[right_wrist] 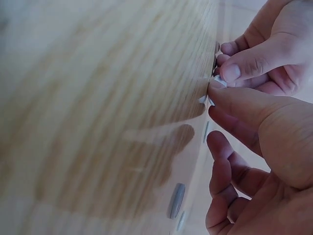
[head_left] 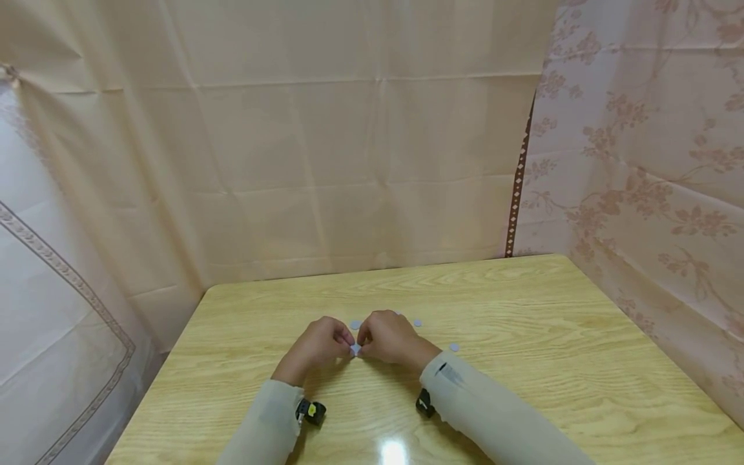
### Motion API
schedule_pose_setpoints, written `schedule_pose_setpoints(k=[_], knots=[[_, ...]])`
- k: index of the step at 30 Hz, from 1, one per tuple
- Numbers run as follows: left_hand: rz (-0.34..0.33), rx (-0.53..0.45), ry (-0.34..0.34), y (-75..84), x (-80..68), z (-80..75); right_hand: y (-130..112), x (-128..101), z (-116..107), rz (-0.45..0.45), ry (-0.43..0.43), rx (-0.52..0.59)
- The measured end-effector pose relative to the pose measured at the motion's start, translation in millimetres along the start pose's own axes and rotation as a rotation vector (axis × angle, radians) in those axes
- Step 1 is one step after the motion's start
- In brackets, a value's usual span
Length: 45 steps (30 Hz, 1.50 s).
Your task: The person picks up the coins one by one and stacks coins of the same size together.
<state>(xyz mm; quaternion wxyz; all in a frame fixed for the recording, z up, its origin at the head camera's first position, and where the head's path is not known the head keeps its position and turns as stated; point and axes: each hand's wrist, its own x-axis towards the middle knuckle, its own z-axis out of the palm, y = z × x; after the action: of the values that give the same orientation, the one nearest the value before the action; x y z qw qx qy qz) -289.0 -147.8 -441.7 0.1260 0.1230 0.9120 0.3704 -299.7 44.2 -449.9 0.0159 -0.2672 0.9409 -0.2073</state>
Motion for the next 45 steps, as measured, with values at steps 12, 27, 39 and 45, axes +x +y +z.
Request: schedule_pose_setpoints(k=[12,27,39,45], knots=[[0.042,-0.025,-0.021,1.4,-6.3,3.3,4,-9,-4,-0.037,0.001,0.03],[0.1,0.002,0.001,6.1,-15.3,18.5,10,-27,-9,-0.086,-0.04,0.067],[0.138,0.012,-0.017,21.6,-24.9,36.6,14,-52,-16,-0.087,-0.036,0.078],[0.158,0.021,-0.042,27.8,-30.2,43.6,18,-65,-17,-0.098,-0.046,0.065]])
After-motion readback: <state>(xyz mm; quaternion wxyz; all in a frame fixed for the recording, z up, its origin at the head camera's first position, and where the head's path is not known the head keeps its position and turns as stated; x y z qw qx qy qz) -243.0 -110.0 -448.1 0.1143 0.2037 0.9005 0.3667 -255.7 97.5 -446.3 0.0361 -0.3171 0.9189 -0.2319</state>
